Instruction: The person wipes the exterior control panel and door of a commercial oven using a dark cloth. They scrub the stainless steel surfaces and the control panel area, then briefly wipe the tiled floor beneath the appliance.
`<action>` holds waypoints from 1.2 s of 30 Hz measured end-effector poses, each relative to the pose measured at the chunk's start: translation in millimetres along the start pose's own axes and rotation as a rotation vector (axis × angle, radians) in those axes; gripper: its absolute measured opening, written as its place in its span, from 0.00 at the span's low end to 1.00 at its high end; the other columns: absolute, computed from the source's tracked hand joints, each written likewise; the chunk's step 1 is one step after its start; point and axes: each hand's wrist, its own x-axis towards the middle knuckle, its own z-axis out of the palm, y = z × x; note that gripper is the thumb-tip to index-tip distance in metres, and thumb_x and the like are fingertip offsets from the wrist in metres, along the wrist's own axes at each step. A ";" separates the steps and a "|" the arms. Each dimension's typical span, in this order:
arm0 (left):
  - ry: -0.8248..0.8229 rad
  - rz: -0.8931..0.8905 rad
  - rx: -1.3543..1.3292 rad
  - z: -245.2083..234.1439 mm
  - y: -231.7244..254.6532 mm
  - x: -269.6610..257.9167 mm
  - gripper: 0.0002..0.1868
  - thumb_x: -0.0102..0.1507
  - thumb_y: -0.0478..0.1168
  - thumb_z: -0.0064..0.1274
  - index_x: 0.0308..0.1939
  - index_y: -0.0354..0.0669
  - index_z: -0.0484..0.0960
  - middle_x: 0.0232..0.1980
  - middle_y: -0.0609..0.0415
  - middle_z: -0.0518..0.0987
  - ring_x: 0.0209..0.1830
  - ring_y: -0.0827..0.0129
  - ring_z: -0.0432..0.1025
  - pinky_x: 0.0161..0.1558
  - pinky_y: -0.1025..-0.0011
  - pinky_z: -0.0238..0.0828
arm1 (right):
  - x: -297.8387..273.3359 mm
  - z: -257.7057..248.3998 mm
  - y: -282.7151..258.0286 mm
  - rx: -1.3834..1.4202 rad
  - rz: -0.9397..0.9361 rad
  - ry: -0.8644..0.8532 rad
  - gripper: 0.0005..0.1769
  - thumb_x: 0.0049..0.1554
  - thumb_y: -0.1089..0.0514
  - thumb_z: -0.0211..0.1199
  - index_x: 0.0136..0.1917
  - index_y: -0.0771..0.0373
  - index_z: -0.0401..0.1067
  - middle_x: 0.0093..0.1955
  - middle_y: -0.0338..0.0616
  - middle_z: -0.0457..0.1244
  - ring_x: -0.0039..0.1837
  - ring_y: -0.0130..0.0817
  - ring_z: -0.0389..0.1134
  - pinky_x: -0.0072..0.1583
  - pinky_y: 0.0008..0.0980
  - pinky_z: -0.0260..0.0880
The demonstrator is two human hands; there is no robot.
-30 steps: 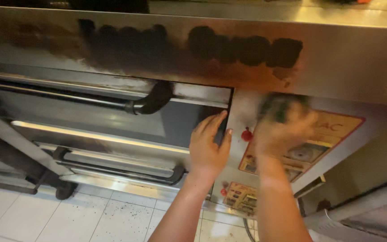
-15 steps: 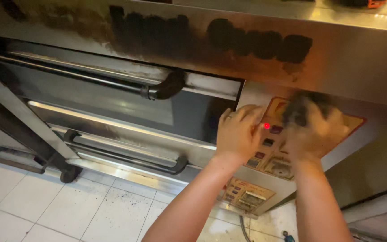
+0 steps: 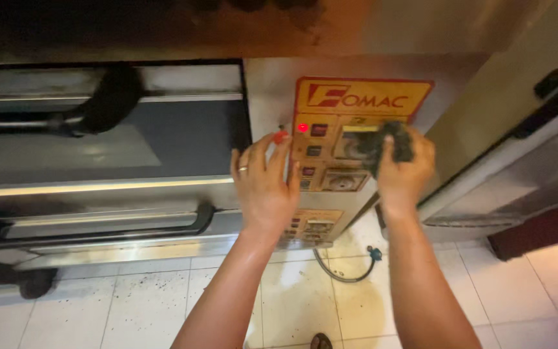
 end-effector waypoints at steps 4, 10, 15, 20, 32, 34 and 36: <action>-0.031 -0.031 0.045 14.8 -6.8 -2.6 0.27 0.63 0.42 0.61 0.66 0.48 0.75 0.67 0.48 0.70 0.68 0.51 0.64 0.71 0.37 0.52 | 2.1 18.1 -45.6 -0.286 -0.141 -0.114 0.13 0.57 0.57 0.71 0.56 0.56 0.79 0.56 0.53 0.66 0.58 0.53 0.70 0.59 0.47 0.69; -0.012 -0.057 0.005 17.1 -17.2 -12.3 0.27 0.63 0.44 0.61 0.67 0.47 0.75 0.68 0.46 0.71 0.70 0.50 0.64 0.72 0.37 0.52 | 11.1 2.1 -23.7 -0.358 -0.213 -0.102 0.16 0.54 0.60 0.70 0.57 0.56 0.78 0.56 0.50 0.66 0.55 0.52 0.69 0.56 0.48 0.69; -0.044 -0.145 -0.042 14.9 -18.2 -19.5 0.25 0.63 0.43 0.61 0.64 0.46 0.77 0.66 0.48 0.74 0.67 0.51 0.67 0.71 0.37 0.52 | -4.9 18.9 -14.6 -0.321 -0.186 0.096 0.15 0.59 0.60 0.71 0.60 0.59 0.75 0.58 0.50 0.64 0.58 0.52 0.68 0.58 0.49 0.67; -0.048 -0.134 -0.111 28.2 -7.7 -23.6 0.24 0.63 0.43 0.61 0.63 0.46 0.78 0.66 0.49 0.73 0.67 0.53 0.68 0.72 0.37 0.52 | -17.0 39.0 -35.4 -0.270 -0.292 0.017 0.19 0.51 0.61 0.73 0.56 0.61 0.74 0.54 0.49 0.65 0.56 0.51 0.68 0.55 0.49 0.64; 0.011 -0.168 -0.183 36.3 -10.8 -29.9 0.22 0.63 0.39 0.61 0.61 0.44 0.78 0.58 0.51 0.75 0.62 0.56 0.69 0.73 0.41 0.53 | 6.7 58.1 -76.4 -0.165 -0.332 -0.034 0.21 0.49 0.61 0.76 0.56 0.56 0.76 0.53 0.46 0.64 0.56 0.49 0.67 0.55 0.48 0.62; 0.041 -0.205 -0.186 39.5 -11.8 -27.1 0.22 0.63 0.39 0.61 0.61 0.44 0.78 0.58 0.51 0.76 0.63 0.56 0.70 0.73 0.42 0.54 | 14.2 64.1 -95.0 -0.117 -0.383 -0.040 0.22 0.49 0.61 0.76 0.56 0.55 0.76 0.53 0.45 0.64 0.56 0.48 0.66 0.56 0.48 0.60; 0.105 -0.223 -0.174 43.4 -13.9 -23.3 0.22 0.65 0.40 0.61 0.62 0.44 0.78 0.59 0.51 0.76 0.63 0.56 0.70 0.73 0.44 0.54 | 24.9 72.5 -107.1 -0.085 -0.452 -0.017 0.22 0.50 0.60 0.77 0.58 0.54 0.76 0.53 0.44 0.63 0.56 0.48 0.65 0.57 0.48 0.59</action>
